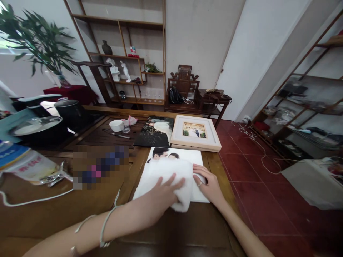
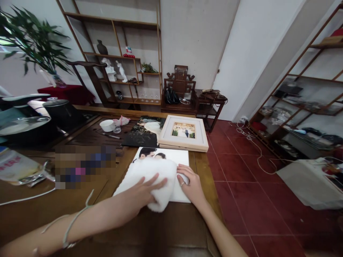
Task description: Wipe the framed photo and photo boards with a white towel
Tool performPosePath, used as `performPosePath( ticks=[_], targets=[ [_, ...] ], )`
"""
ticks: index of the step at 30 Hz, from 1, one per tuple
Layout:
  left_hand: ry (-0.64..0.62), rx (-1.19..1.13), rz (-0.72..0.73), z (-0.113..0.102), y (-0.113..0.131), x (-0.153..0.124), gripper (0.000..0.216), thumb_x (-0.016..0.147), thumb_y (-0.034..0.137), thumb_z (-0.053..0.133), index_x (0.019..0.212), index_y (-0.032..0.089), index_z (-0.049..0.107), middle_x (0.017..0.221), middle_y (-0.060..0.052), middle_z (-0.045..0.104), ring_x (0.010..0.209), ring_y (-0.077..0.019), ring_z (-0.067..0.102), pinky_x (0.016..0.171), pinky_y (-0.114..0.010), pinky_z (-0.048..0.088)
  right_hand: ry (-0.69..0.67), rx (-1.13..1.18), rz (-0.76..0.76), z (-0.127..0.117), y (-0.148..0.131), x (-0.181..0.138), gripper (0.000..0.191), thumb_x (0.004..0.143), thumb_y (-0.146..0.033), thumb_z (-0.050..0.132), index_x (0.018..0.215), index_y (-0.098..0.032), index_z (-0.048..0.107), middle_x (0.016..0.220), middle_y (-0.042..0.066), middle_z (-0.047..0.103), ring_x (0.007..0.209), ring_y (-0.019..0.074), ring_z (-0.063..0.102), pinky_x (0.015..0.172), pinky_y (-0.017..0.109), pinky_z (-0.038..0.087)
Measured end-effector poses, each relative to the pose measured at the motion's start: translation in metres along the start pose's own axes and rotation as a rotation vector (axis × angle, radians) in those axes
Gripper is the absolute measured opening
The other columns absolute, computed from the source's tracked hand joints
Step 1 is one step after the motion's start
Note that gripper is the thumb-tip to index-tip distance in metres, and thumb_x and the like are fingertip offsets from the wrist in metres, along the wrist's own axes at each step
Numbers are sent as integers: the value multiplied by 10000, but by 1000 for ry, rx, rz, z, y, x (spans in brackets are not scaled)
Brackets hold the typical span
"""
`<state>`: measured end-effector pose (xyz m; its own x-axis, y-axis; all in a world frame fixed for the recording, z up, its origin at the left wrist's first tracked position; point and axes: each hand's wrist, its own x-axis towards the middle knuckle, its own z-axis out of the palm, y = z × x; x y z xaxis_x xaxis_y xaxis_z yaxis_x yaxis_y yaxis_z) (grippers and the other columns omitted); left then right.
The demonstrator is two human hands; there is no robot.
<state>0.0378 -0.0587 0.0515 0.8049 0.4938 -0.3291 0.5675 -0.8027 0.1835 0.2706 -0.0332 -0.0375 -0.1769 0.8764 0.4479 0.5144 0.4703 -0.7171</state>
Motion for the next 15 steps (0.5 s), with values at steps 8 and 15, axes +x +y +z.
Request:
performPosePath(
  ticks=[8, 15],
  targets=[
    [368, 191, -175, 9, -25, 68, 479, 779, 29, 507, 1236, 166, 550, 1518, -169, 122, 1358, -434, 149, 950, -681, 318, 16, 13, -1, -2, -2, 0, 198, 811, -177, 564, 953, -223, 694, 1057, 81, 697, 1084, 228, 607, 953, 401, 479],
    [219, 153, -122, 8, -2, 55, 418, 728, 60, 581, 1119, 191, 644, 1501, -128, 243, 1332, -470, 210, 926, -695, 337, 30, 24, 18, -1, -3, 0, 194, 828, -193, 547, 941, -225, 701, 1048, 81, 699, 1068, 232, 616, 951, 416, 480]
  ],
)
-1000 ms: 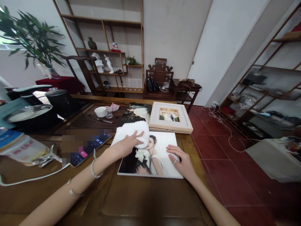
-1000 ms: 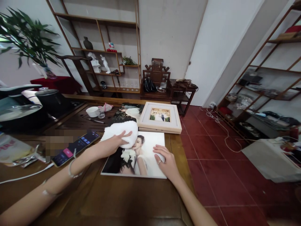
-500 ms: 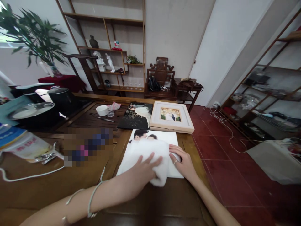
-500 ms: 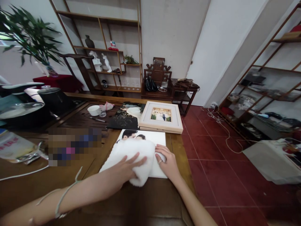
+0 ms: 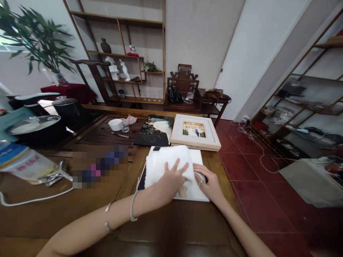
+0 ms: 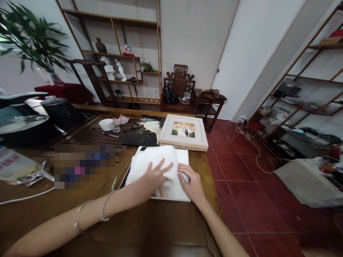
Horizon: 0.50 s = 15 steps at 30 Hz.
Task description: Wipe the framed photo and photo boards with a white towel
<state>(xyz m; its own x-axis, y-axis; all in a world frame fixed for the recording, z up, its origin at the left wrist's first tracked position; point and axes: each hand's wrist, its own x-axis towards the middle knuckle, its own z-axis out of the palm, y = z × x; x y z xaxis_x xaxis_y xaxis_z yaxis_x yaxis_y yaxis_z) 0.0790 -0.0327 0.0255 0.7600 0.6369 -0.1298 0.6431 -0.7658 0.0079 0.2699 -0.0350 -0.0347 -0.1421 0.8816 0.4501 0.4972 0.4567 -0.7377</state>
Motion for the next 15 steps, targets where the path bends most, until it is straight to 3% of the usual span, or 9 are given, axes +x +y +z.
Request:
performPosePath(
  ticks=[5, 8, 11, 15],
  targets=[
    [-161, -38, 181, -5, 19, -37, 432, 620, 112, 697, 1039, 215, 674, 1507, -84, 252, 1341, -463, 190, 958, -640, 347, -3, -21, 5, -1, -1, 0, 226, 831, -175, 528, 945, -230, 716, 1035, 80, 704, 1060, 234, 622, 936, 414, 490],
    [-191, -106, 259, -18, 18, -46, 489, 673, 66, 616, 1138, 218, 608, 1517, -58, 230, 1355, -410, 208, 967, -584, 384, -5, -33, 11, -2, -2, 0, 240, 831, -180, 524, 968, -228, 715, 1058, 82, 701, 1061, 235, 623, 927, 405, 494],
    [-143, -132, 183, -24, 3, -35, 527, 715, -8, 503, 1194, 204, 563, 1510, -74, 246, 1357, -387, 222, 975, -589, 371, 22, -19, 57, -2, -1, -1, 213, 837, -216, 533, 944, -229, 716, 1082, 78, 694, 1045, 234, 632, 936, 403, 487],
    [38, -76, 99, -2, -18, 3, 488, 735, 1, 506, 1179, 187, 588, 1519, -109, 204, 1356, -445, 151, 982, -673, 276, 47, 63, 126, -3, 1, -3, 221, 853, -280, 541, 1017, -232, 680, 1126, 77, 675, 1048, 234, 629, 954, 409, 471]
  ],
)
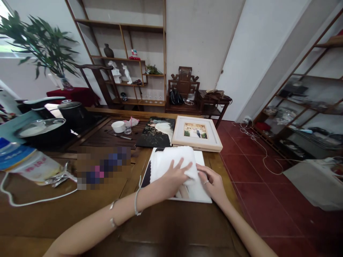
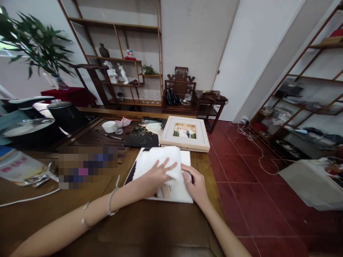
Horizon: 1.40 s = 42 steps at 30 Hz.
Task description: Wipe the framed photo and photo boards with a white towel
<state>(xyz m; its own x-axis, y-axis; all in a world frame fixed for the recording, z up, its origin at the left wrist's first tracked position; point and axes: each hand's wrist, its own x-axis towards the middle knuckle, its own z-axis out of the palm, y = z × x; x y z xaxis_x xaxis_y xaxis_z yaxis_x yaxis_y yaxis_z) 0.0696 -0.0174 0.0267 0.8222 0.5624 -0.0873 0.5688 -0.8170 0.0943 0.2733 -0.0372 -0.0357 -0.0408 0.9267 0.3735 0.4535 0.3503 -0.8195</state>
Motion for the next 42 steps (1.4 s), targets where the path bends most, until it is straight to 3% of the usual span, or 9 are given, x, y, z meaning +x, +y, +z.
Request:
performPosePath(
  ticks=[5, 9, 12, 15, 20, 24, 31, 35, 42],
  targets=[
    [170, 57, 54, 24, 0, 22, 356, 802, 103, 521, 1131, 189, 627, 1536, -87, 150, 1375, -430, 54, 1043, -668, 139, 30, 148, 22, -4, -4, -1, 325, 894, -341, 489, 1185, -244, 599, 1361, 74, 516, 1270, 235, 462, 1076, 423, 350],
    [93, 50, 156, 19, 33, 3, 385, 732, 145, 612, 1112, 198, 648, 1530, -87, 177, 1358, -468, 92, 1022, -679, 188, -3, 183, 23, -5, -7, -2, 358, 916, -344, 451, 1248, -270, 563, 1445, 38, 413, 1351, 220, 346, 1135, 441, 241],
    [22, 65, 135, 19, 59, -18, 279, 767, 192, 591, 1026, 177, 694, 1504, -93, 256, 1329, -492, 186, 974, -687, 273, 16, 160, 24, -5, -6, -2, 350, 917, -345, 449, 1236, -275, 576, 1400, 46, 475, 1313, 221, 409, 1120, 451, 279],
    [4, 69, 28, 20, 65, -28, 280, 805, 159, 534, 1028, 213, 694, 1487, -76, 298, 1310, -483, 254, 931, -687, 326, 47, 97, 12, -3, -3, -1, 324, 895, -335, 493, 1184, -258, 618, 1321, 69, 557, 1235, 232, 501, 1069, 446, 365],
    [-41, 15, -82, 6, 20, -5, 479, 722, 49, 542, 1185, 159, 597, 1503, -139, 238, 1323, -479, 221, 950, -667, 313, 30, -11, -24, -1, -1, 1, 205, 858, -298, 542, 953, -235, 713, 1083, 81, 695, 1027, 238, 639, 931, 416, 485],
    [126, -126, -53, -2, -16, 25, 532, 730, -20, 420, 1212, 156, 561, 1471, -133, 321, 1355, -383, 225, 1035, -610, 221, 27, -51, -83, 1, -4, 2, 161, 836, -270, 561, 835, -221, 715, 978, 72, 713, 929, 230, 662, 852, 366, 514],
    [137, -245, 159, -13, -17, 55, 371, 765, 19, 426, 1002, 216, 632, 1133, -25, 651, 1265, -224, 414, 1044, -363, 316, 62, -147, -72, 0, 1, 0, 180, 814, -254, 563, 880, -218, 726, 899, 54, 728, 805, 231, 674, 747, 343, 535],
    [98, -255, 152, -11, -20, 46, 441, 695, -42, 405, 980, 200, 640, 1250, -50, 590, 1270, -269, 410, 1050, -466, 294, 23, -126, -77, -1, 0, 1, 176, 825, -242, 555, 856, -221, 727, 927, 53, 723, 856, 233, 672, 781, 351, 530],
    [66, -197, 0, 3, -56, -10, 570, 605, -83, 373, 1040, 179, 633, 1484, -57, 313, 1401, -292, 123, 1067, -593, 188, 15, -23, -78, 3, 0, 1, 151, 843, -253, 568, 857, -240, 718, 952, 56, 721, 1016, 240, 645, 919, 408, 493]
  ],
)
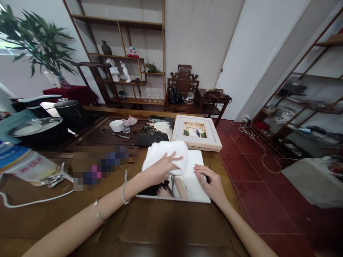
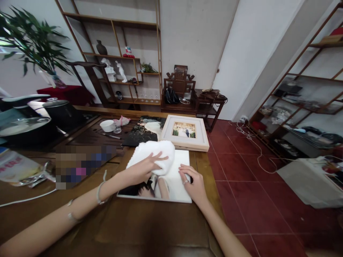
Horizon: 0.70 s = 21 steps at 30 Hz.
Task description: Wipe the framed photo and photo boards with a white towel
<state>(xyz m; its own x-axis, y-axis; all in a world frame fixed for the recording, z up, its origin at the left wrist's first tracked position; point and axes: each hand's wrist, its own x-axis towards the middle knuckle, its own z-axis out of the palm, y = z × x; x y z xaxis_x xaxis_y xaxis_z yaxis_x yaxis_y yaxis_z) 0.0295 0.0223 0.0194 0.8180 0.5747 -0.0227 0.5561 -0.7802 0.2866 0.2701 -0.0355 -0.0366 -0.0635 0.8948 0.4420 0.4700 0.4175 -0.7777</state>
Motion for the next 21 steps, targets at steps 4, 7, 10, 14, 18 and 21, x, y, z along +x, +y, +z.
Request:
performPosePath(
  ticks=[4, 7, 10, 14, 18, 21],
  targets=[
    [89, 77, -84, 5, -20, -31, 596, 592, -104, 342, 1006, 192, 651, 1493, -22, 291, 1408, -257, 87, 1081, -616, 104, 6, 4, -4, 1, 0, 0, 151, 847, -251, 565, 857, -233, 714, 952, 62, 719, 1016, 239, 645, 921, 414, 495],
    [103, 109, -95, 13, -13, -49, 592, 572, -114, 335, 961, 186, 665, 1493, -10, 283, 1411, -256, 55, 1085, -617, 88, 6, 0, -15, 0, -1, 0, 145, 843, -240, 563, 849, -227, 708, 949, 67, 717, 1016, 236, 644, 916, 406, 496],
    [83, 79, -16, 18, 10, -66, 556, 541, -101, 361, 902, 186, 672, 1504, 18, 250, 1410, -273, 19, 1094, -619, 48, -3, -23, -20, -1, -3, 0, 133, 831, -234, 568, 864, -218, 696, 966, 77, 711, 1031, 234, 636, 924, 406, 486],
    [85, -57, 65, 11, 24, -90, 515, 599, -88, 343, 883, 206, 656, 1464, 37, 347, 1406, -221, 135, 1132, -511, 140, -43, -121, -4, -1, -5, 0, 147, 835, -252, 559, 906, -210, 681, 997, 81, 707, 1044, 241, 631, 1051, 524, 327],
    [228, -115, -90, 6, 0, -106, 348, 768, 3, 348, 870, 189, 624, 1406, -44, 445, 1313, -223, 371, 1022, -373, 366, -108, -287, -41, -1, -9, -2, 205, 862, -303, 533, 1005, -209, 647, 1087, 95, 678, 1081, 251, 607, 1088, 639, 88],
    [353, -93, -174, 13, -18, -106, 259, 833, 98, 368, 769, 177, 607, 1241, -92, 588, 1130, -237, 532, 912, -332, 426, -167, -488, -164, 0, -21, -4, 313, 868, -369, 521, 1113, -193, 604, 1205, 126, 618, 1158, 275, 547, 1077, 663, -7]
  ],
)
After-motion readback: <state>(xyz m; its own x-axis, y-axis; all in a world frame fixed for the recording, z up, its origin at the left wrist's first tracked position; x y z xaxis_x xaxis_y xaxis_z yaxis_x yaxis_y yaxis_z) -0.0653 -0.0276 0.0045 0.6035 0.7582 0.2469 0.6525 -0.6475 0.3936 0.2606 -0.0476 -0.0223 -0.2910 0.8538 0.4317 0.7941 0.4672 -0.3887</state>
